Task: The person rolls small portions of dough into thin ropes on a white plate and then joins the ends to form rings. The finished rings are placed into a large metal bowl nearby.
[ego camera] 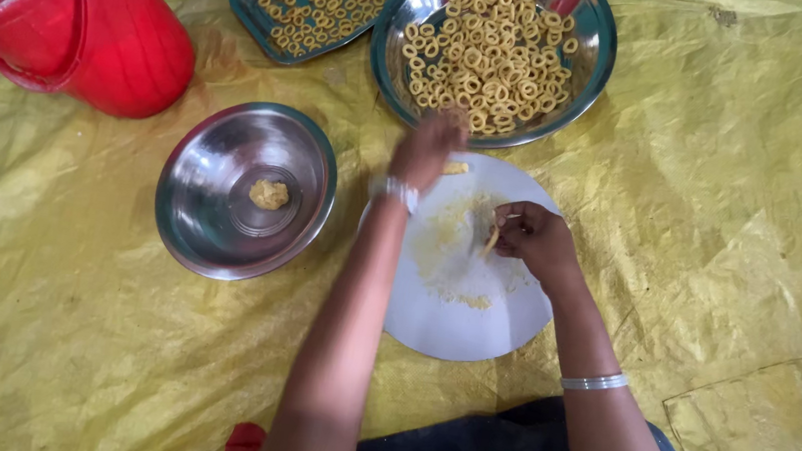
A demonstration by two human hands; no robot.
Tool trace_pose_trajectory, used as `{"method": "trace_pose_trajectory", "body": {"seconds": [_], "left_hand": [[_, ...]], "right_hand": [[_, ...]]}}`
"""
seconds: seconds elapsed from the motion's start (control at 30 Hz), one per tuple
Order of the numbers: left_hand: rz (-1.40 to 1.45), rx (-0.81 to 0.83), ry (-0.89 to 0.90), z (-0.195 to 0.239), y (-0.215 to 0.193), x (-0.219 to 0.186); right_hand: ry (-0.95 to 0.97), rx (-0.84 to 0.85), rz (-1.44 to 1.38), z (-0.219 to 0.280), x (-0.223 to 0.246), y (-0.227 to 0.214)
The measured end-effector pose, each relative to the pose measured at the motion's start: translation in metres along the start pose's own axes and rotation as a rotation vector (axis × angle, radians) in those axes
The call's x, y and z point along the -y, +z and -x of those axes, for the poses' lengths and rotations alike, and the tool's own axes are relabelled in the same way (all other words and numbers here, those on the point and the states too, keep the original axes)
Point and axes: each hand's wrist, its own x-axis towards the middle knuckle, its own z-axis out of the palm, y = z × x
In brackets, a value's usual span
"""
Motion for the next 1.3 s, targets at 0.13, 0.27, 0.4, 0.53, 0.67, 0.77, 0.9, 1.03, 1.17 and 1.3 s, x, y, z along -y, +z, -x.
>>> {"method": "trace_pose_trajectory", "body": {"seconds": [0.13, 0.27, 0.4, 0.53, 0.67, 0.77, 0.9, 1.03, 1.17, 1.3], "left_hand": [[0.807, 0.267, -0.231, 0.113, 0.04, 0.017], [0.746, 0.219, -0.272, 0.147, 0.06, 0.009], [0.742, 0.117, -0.233, 0.15, 0.057, -0.013], [0.076, 0.09, -0.015, 0.157, 0.029, -0.022], [-0.397, 0.046, 0.232, 0.159, 0.005, -0.033], [-0.628, -0.063, 0.314, 0.165, 0.014, -0.044], [-0.601, 0.11, 0.229, 0.166, 0.05, -0.051], [-0.679, 0.013, 0.229, 0.109, 0.064, -0.043], [-0.673, -0.095, 0.224, 0.087, 0.066, -0.041], [-0.612, -0.051, -0.016, 0.172, 0.099, -0.062]], "right_hand": [[0.046, -0.032, -0.068, 0.007, 0.004, 0.008], [0.038, -0.034, 0.081, 0.018, 0.013, 0.012], [0.046, -0.057, 0.108, 0.019, 0.029, 0.014], [0.006, -0.145, 0.108, 0.023, 0.034, -0.006], [-0.092, -0.351, 0.056, 0.021, 0.039, -0.014], [-0.14, -0.394, -0.037, 0.018, 0.04, -0.012], [-0.174, -0.389, -0.098, 0.019, 0.038, -0.009], [-0.152, -0.421, -0.105, 0.018, 0.036, -0.01], [-0.172, -0.438, -0.134, 0.016, 0.036, -0.013], [-0.184, -0.432, -0.178, 0.016, 0.033, -0.008]]}}
